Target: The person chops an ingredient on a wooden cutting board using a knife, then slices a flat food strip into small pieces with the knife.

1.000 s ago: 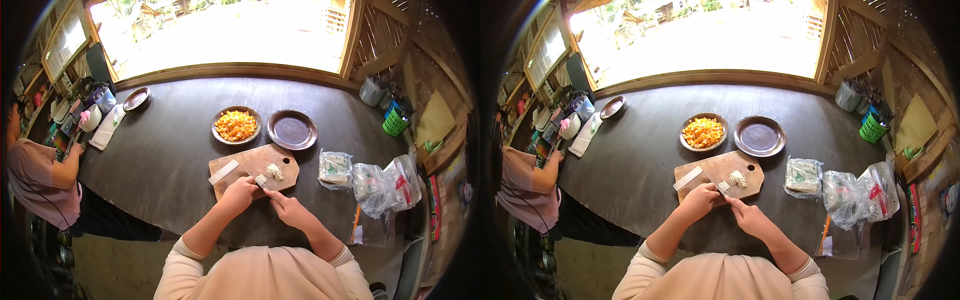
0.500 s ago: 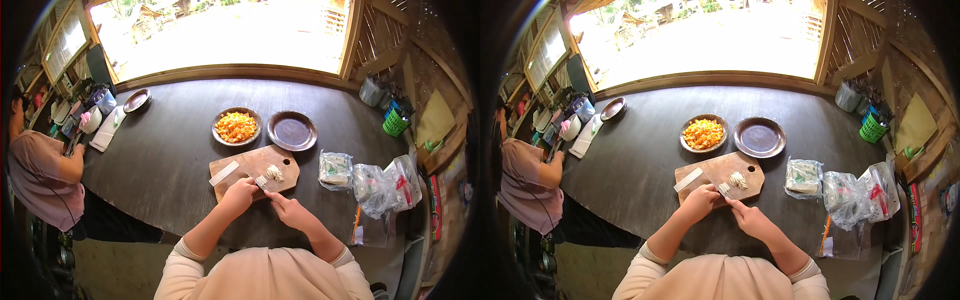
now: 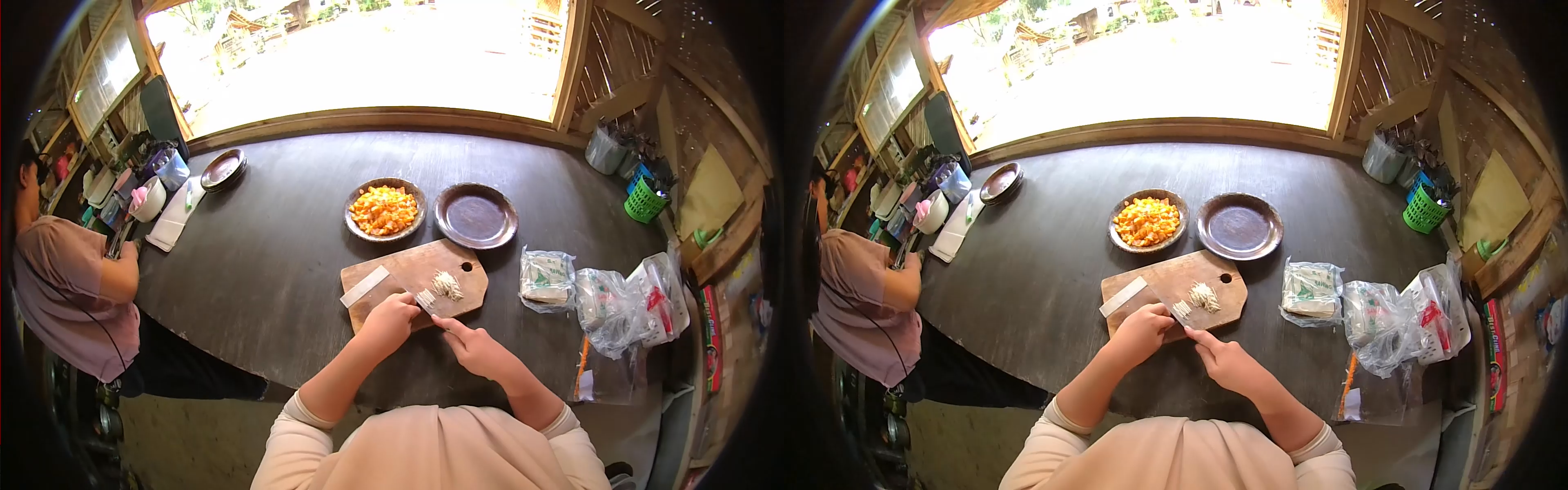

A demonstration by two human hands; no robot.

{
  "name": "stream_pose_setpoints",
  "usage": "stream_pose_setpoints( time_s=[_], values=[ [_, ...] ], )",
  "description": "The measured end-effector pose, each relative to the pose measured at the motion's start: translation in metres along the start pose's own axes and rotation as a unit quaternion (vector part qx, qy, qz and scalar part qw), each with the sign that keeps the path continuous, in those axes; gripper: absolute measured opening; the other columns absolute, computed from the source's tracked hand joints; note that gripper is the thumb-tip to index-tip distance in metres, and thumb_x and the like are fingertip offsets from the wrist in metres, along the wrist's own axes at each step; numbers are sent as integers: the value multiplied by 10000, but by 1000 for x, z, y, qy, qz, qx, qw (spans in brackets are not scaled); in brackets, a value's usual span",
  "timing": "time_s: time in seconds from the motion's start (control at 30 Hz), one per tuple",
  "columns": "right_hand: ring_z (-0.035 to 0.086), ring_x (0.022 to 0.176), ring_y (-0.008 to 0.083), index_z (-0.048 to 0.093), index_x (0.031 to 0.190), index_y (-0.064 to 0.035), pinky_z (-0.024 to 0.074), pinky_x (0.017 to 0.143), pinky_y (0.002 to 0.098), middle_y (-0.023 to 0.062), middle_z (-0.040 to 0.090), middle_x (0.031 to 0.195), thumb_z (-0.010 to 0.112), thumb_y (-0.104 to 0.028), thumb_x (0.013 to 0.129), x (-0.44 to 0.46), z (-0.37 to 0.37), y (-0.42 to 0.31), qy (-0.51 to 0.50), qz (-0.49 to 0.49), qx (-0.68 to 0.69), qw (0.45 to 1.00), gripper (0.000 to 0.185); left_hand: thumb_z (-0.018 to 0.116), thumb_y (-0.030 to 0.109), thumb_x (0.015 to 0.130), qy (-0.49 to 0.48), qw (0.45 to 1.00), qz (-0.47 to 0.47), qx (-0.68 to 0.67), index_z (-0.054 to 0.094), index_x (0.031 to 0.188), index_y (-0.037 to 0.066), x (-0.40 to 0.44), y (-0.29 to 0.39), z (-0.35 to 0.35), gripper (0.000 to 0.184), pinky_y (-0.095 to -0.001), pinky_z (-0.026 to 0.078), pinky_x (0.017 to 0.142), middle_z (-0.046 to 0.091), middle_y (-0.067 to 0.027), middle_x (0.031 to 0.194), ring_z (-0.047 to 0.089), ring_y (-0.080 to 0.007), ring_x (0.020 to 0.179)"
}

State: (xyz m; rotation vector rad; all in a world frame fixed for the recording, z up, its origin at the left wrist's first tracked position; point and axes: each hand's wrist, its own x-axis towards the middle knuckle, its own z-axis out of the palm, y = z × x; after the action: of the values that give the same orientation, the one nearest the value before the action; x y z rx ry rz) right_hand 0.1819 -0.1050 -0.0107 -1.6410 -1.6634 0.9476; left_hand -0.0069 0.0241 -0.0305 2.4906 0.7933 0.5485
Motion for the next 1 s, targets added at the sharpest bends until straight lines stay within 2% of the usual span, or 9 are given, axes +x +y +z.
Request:
stream_pose_setpoints(
  time_s=[0.07,0.13,0.23,0.53,0.77,0.83,0.87,0.93,1.0],
  values=[
    [652,852,478,516,1395,-193,546,737,500,276,675,920,527,-192,1002,-1,-4,-3,10,-31,25,999,393,611,-21,772,-2,1000,2,4,733,899,13,1,0,0,179,-391,535,844,667,-131,951,642,-320,938],
    [655,814,475,518,1393,-198,548,706,500,270,676,895,532,-192,1001,-4,-8,-9,-10,11,3,1000,392,613,-19,773,0,1000,6,9,734,901,15,1,1,-1,179,-389,534,845,667,-131,950,643,-318,935],
    [654,830,473,520,1393,-196,546,718,494,271,674,918,530,-194,1003,-1,-1,0,16,-21,-13,1000,391,617,-15,775,2,1000,4,5,737,903,18,1,1,-3,178,-385,534,844,666,-131,946,644,-315,931],
    [651,821,469,528,1385,-187,537,702,500,277,666,919,530,-198,1004,-4,-3,0,10,-9,30,999,381,622,-19,757,2,1000,4,0,732,894,18,1,0,-1,180,-391,529,848,661,-130,944,636,-321,940],
    [648,868,471,511,1402,-187,535,747,489,281,665,913,524,-192,1006,0,0,-6,5,0,-12,1000,396,621,-23,753,3,1000,1,-6,733,890,18,0,1,0,182,-398,527,852,661,-126,940,633,-325,941],
    [664,903,438,521,1403,-189,530,792,473,248,683,970,512,-182,1011,2,-3,-13,-20,54,-26,998,393,621,-21,753,5,1000,3,-9,733,893,20,0,-2,3,184,-399,526,852,660,-125,940,631,-324,944],
    [664,903,438,521,1403,-189,530,792,473,248,683,970,512,-182,1011,1,-3,-10,-19,53,-27,998,393,621,-20,754,8,1000,5,-10,734,895,22,0,-3,3,186,-399,525,852,658,-123,940,630,-322,947],
    [642,891,473,510,1400,-176,535,761,489,282,663,934,518,-180,1006,-1,-3,-5,1,-12,26,1000,394,620,-20,752,8,1000,5,-4,734,897,23,-1,-2,3,189,-398,525,854,657,-121,938,628,-322,949],
    [641,889,473,510,1399,-174,535,759,489,283,661,935,517,-178,1006,-4,-9,-11,-13,15,22,1000,393,620,-20,751,11,1000,3,2,735,898,25,0,-1,2,192,-396,524,855,655,-120,937,627,-321,952]
  ],
)
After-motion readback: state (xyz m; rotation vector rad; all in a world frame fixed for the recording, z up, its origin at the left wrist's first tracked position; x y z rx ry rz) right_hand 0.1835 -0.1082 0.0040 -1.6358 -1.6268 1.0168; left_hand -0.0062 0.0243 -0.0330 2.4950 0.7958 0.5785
